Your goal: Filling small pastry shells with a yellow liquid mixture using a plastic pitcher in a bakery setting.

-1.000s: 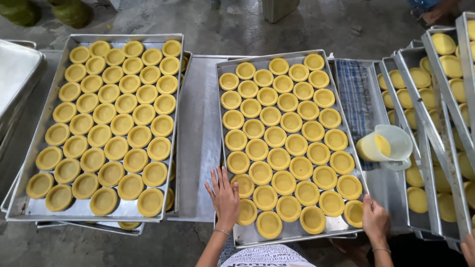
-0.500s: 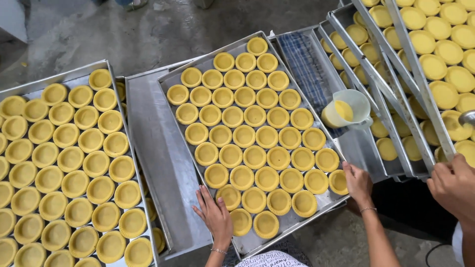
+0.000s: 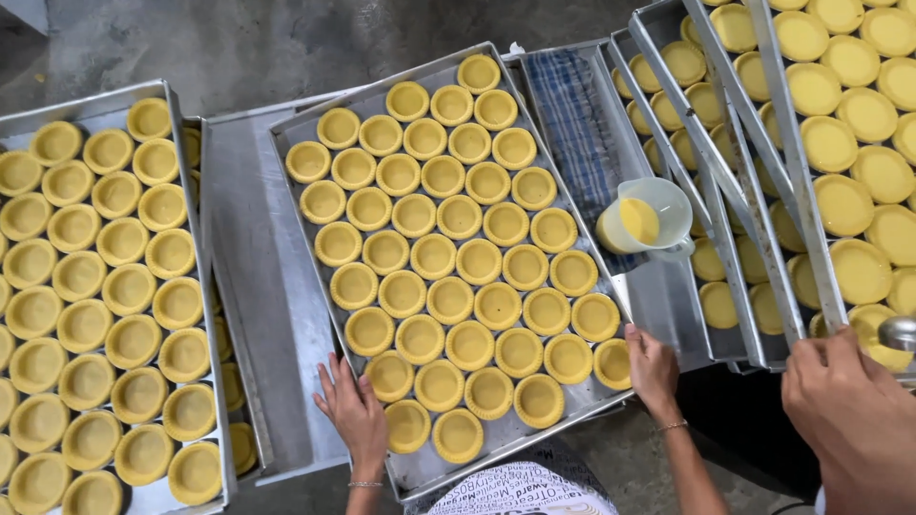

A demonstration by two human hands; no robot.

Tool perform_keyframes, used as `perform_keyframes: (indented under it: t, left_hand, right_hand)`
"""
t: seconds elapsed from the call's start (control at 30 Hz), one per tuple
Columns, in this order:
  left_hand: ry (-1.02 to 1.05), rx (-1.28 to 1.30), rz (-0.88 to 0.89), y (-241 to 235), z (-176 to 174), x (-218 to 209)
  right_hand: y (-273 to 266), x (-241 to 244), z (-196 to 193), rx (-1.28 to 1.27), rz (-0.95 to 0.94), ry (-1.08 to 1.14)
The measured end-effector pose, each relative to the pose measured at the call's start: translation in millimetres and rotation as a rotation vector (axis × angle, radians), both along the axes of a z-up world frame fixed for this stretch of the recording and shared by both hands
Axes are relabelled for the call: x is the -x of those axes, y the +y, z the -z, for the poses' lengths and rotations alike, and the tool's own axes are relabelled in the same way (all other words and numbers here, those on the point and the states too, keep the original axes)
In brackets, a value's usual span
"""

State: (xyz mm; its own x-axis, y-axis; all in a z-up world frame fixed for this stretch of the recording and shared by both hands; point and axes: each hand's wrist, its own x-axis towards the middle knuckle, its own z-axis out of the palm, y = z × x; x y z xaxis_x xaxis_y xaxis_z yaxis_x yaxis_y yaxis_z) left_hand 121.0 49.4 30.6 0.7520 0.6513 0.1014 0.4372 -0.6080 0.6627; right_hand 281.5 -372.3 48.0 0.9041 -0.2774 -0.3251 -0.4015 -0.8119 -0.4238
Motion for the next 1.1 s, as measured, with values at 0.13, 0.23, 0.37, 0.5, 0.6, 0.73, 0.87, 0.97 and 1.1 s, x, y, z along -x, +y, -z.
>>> perform_keyframes:
  t: [0.13, 0.23, 0.37, 0.5, 0.6, 0.73, 0.87, 0.97, 1.1]
  left_hand:
    - [0.012, 0.009, -0.007, -3, -6, -2]
    - [0.025, -0.012, 0.014, -5, -8, 0]
    - [0.077, -0.065, -0.017, -11, -22, -4]
    - [0.083, -0.067, -0.071, -21, -34, -1]
    - [0.086, -0.069, -0.061, -34, -51, 1]
    - [0.097, -0.089, -0.031, -59, -72, 5]
    - [0.073, -0.109, 0.061, -93, -85, -3]
    - [0.066, -0.119, 0.221, -125, -85, -24]
    - [0.062, -0.124, 0.593, -173, -91, -58]
  right_hand:
    - [1, -1, -10, -0.038, -0.038, 0.026]
    - [-1, -3, -19, -0.067, -0.035, 0.079]
    - [-4, -14, -31, -0.131, -0.022, -0.196]
    - [-7, -47, -50, -0.320, 0.025, -0.613]
    - [-21, -81, -33, -0.345, 0.020, -0.675]
    - [-6, -72, -66, -0.340, 0.075, -0.774]
    - [-2, -32, -68, -0.197, -0.201, -0.606]
    - [-4, -1, -61, 0.021, -0.424, -0.302]
    - [4, 28, -69, 0.277, -0.545, -0.149]
